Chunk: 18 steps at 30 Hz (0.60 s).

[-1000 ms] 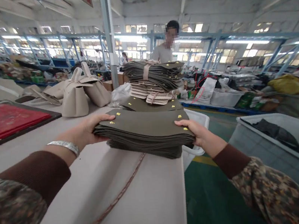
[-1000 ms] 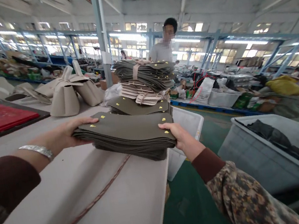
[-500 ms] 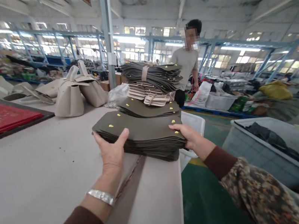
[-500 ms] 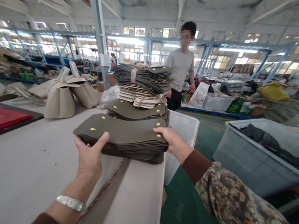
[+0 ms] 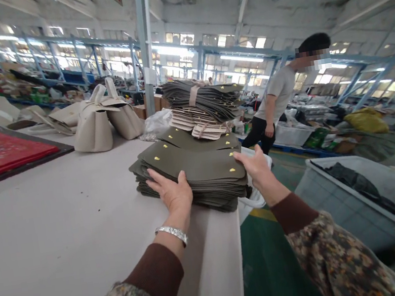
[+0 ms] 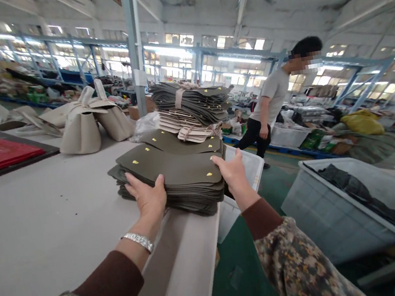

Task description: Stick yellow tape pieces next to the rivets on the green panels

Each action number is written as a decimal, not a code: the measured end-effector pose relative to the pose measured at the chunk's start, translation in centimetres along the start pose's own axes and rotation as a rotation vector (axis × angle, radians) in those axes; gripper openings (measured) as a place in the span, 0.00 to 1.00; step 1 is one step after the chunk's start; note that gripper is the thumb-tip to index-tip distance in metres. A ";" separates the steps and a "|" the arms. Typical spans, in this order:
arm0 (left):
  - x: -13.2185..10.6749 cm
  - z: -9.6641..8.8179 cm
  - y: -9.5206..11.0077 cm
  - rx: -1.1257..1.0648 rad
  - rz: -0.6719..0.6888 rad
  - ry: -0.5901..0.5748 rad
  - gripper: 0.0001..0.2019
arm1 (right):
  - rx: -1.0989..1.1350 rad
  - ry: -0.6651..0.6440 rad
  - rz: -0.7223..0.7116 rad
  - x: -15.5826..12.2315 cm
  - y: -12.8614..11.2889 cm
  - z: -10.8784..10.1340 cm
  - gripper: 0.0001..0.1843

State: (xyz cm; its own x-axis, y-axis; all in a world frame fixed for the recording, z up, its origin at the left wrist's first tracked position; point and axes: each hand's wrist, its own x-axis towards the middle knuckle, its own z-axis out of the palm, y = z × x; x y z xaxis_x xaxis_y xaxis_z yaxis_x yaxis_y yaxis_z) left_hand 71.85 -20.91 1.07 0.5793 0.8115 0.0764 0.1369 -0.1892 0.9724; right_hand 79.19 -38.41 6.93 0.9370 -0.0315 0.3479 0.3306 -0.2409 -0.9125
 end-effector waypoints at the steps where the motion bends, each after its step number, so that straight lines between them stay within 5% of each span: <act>1: -0.1 0.0 -0.1 -0.001 0.000 0.008 0.48 | -0.154 0.022 -0.178 -1.2 -0.6 -0.2 0.41; 3: -0.3 0.1 -0.3 0.001 0.002 0.036 0.47 | -0.534 -0.096 -0.608 -4.0 -1.6 0.1 0.43; 5: -0.4 0.0 -0.3 0.007 0.005 0.064 0.47 | -0.869 -0.342 -0.842 -6.4 -1.9 1.2 0.41; 10: -0.3 -0.6 -0.2 0.019 0.037 0.050 0.47 | -1.298 -0.408 -0.762 -6.7 -1.3 4.6 0.40; 18: -0.8 -3.1 -0.8 0.022 0.053 -0.014 0.44 | -1.333 -0.458 -0.773 -5.5 -1.9 5.3 0.45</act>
State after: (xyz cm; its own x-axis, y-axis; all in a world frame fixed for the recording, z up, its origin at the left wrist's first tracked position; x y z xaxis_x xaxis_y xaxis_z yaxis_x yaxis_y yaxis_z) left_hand 68.74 -19.69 0.95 0.5976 0.7921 0.1245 0.1230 -0.2439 0.9620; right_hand 74.03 -32.59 5.65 0.6339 0.7130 0.2997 0.6184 -0.7000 0.3572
